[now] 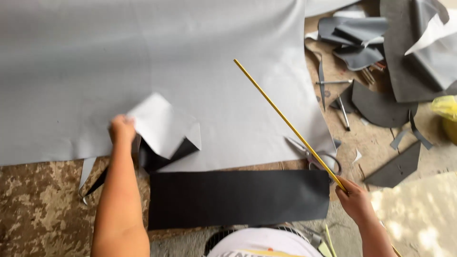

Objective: The person measures a black sheet of material with a yellow ruler and marks it with a pen. They then use a small textured template to trace multiple shapes onto the sheet. Finally, they use scissors to cut out the marked shapes from the black material.

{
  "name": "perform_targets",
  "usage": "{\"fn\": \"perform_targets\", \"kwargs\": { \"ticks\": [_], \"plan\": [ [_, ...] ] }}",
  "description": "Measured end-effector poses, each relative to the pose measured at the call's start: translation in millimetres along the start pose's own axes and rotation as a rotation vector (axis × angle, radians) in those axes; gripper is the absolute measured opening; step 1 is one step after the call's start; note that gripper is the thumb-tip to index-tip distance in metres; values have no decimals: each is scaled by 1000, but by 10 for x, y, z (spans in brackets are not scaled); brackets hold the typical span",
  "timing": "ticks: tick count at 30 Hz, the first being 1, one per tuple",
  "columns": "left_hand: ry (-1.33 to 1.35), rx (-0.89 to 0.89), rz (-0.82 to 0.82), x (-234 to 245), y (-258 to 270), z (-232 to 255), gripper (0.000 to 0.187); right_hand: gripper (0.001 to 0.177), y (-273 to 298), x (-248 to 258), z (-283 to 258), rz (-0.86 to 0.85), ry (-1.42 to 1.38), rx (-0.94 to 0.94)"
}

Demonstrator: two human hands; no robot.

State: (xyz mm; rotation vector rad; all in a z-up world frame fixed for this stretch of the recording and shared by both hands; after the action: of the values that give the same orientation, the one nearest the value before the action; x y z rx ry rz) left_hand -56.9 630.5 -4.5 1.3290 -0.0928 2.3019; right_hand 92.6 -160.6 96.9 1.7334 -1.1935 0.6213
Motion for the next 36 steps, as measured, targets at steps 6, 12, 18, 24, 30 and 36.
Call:
{"fn": "perform_targets", "kwargs": {
  "ticks": [6, 12, 18, 24, 30, 36],
  "plan": [
    [524, -78, 540, 169, -977, -380, 70, 49, -136, -403, 545, 40, 167, 297],
    [-389, -136, -45, -142, 1891, -331, 74, 35, 182, -367, -447, -77, 141, 202],
    [-448, -163, -76, -457, 2531, -625, 78, 35, -108, -637, -325, -178, 211, 154],
    [-238, -123, -1, -657, 2379, -644, 67, 37, -113, -799, -424, -185, 279, 148],
    [-174, -170, -8, -563, 2338, -586, 23, 38, -80, -973, -296, -206, 382, 155],
    [512, 426, 28, 1119, 2018, -323, 16, 51, 67, -1051, -480, -238, 298, 232]
  ]
}}
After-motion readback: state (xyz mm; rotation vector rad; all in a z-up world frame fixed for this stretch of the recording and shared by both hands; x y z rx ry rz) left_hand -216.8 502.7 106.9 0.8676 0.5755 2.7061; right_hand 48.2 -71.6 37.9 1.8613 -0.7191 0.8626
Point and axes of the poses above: each hand's wrist, its own y-axis away from the middle knuckle, its own x-axis out of the back of the hand, z = x × y, the point moved 2 cm from there along -y, towards the middle knuckle, and after that the axes turned 4 degrees about -z, right-handed, at the moved point
